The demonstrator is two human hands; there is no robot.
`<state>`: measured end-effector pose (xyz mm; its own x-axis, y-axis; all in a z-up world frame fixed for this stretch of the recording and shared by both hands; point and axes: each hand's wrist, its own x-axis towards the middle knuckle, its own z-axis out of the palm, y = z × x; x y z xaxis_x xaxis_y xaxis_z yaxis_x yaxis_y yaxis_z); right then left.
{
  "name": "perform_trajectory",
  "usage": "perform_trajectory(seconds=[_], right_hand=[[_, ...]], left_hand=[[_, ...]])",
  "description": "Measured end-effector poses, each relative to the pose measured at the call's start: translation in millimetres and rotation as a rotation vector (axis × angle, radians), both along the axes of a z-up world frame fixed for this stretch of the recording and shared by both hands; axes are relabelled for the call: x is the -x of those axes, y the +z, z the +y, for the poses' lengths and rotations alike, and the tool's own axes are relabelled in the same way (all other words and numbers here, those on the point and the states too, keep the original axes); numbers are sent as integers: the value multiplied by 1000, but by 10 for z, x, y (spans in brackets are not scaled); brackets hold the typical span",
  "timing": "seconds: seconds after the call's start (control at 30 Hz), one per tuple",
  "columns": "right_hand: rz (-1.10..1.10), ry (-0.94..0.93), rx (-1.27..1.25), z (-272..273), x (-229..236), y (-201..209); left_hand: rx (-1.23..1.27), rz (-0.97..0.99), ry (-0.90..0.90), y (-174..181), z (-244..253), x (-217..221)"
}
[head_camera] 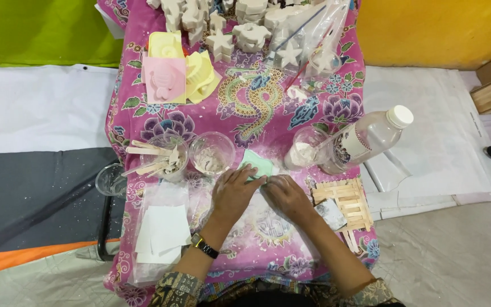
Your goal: The person is cleaning and organizing small white molded objects, likely made of plaster or clay, using a sanding sponge on a decorated workspace.
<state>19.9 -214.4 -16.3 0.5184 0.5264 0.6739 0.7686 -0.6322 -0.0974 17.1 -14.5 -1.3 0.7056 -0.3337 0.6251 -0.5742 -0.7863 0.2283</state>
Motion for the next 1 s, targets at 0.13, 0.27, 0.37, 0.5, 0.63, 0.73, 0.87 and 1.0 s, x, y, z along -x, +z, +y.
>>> perform_trajectory(seconds=[0.13, 0.27, 0.37, 0.5, 0.63, 0.73, 0.87, 1.0], right_hand=[[-65, 16, 10, -11, -22, 52], [-118, 14, 31, -27, -36, -10], [-165, 1, 44, 5, -26, 64], [-203, -29, 71, -118, -126, -219], [-210, -35, 72, -117, -169, -236], [-179, -10, 83, -131, -198, -194], [-128, -14, 132, -99, -184, 17], [-101, -26, 196, -135, -227, 41]], left_hand=[[7, 30, -5, -44, -6, -20], [1, 60, -6, -181, -22, -57], [0, 88, 1, -218, -20, -64], [-6, 92, -12, -193, 3, -66], [-15, 149, -4, -221, -7, -58], [-21, 181, -49, -166, 19, -40], [-45, 235, -53, -240, 5, -53], [-47, 272, -57, -199, 4, -58]])
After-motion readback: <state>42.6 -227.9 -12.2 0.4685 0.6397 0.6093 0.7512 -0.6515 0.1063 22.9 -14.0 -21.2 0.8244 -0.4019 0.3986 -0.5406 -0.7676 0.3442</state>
